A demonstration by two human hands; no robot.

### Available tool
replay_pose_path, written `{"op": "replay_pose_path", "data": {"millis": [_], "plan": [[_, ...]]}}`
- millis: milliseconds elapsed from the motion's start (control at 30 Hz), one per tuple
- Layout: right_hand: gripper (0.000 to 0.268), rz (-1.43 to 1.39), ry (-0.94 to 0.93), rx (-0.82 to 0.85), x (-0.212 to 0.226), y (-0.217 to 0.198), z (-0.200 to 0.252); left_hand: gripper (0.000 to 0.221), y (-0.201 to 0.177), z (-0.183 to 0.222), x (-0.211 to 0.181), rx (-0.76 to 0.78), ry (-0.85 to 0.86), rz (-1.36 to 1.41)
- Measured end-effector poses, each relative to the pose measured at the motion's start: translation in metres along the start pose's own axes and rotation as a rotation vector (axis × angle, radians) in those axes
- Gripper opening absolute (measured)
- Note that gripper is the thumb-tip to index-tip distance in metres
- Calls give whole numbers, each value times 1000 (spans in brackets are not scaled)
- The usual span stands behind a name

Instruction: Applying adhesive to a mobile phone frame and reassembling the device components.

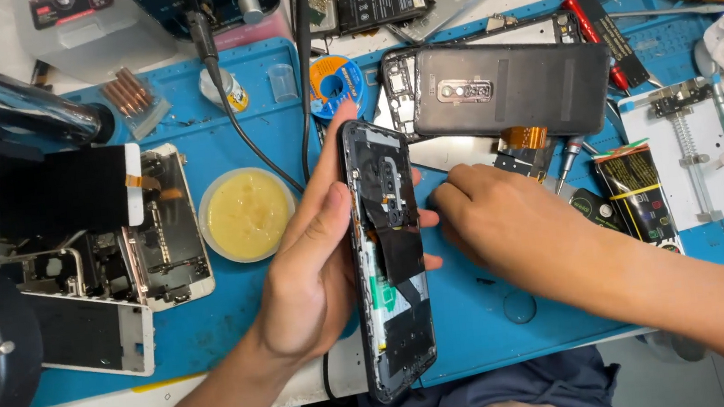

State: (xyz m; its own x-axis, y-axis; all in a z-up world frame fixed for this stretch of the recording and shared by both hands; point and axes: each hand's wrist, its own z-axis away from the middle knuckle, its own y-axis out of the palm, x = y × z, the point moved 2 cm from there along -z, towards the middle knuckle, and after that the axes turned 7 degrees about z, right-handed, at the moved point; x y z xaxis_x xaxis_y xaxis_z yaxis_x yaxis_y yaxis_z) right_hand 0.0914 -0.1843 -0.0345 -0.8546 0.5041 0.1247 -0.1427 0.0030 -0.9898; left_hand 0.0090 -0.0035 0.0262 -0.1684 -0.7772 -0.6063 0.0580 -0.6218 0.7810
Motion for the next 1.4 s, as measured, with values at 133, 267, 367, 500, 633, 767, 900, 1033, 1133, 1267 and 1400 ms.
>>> {"op": "replay_pose_path", "data": {"millis": [133,267,367,500,633,767,900,1033,1133,1267,1400], "plan": [[9,-219,14,-106,4,-57,17,79,-2,1,0,-4,34,5],[5,-672,336,-146,-3,-96,27,75,-3,2,5,71,-23,82],[14,-1022,385,-81,-18,-87,18,75,1,4,14,91,-92,97],[29,-1328,280,-18,-24,-74,9,77,7,8,23,81,-175,80],[24,-1356,318,16,-30,-64,13,79,8,9,32,95,-203,104],[18,-1458,342,4,-29,-61,20,80,4,11,43,115,-289,170],[14,-1518,335,9,-28,-54,27,82,5,11,45,130,-333,186],[11,-1514,307,-25,-28,-52,32,82,2,11,46,146,-342,170],[12,-1512,333,-47,-28,-54,35,85,3,11,48,138,-367,175],[15,-1461,373,-60,-27,-55,37,86,3,13,49,142,-386,173],[18,-1444,368,-54,-26,-52,36,79,4,11,45,183,-380,163]]}}
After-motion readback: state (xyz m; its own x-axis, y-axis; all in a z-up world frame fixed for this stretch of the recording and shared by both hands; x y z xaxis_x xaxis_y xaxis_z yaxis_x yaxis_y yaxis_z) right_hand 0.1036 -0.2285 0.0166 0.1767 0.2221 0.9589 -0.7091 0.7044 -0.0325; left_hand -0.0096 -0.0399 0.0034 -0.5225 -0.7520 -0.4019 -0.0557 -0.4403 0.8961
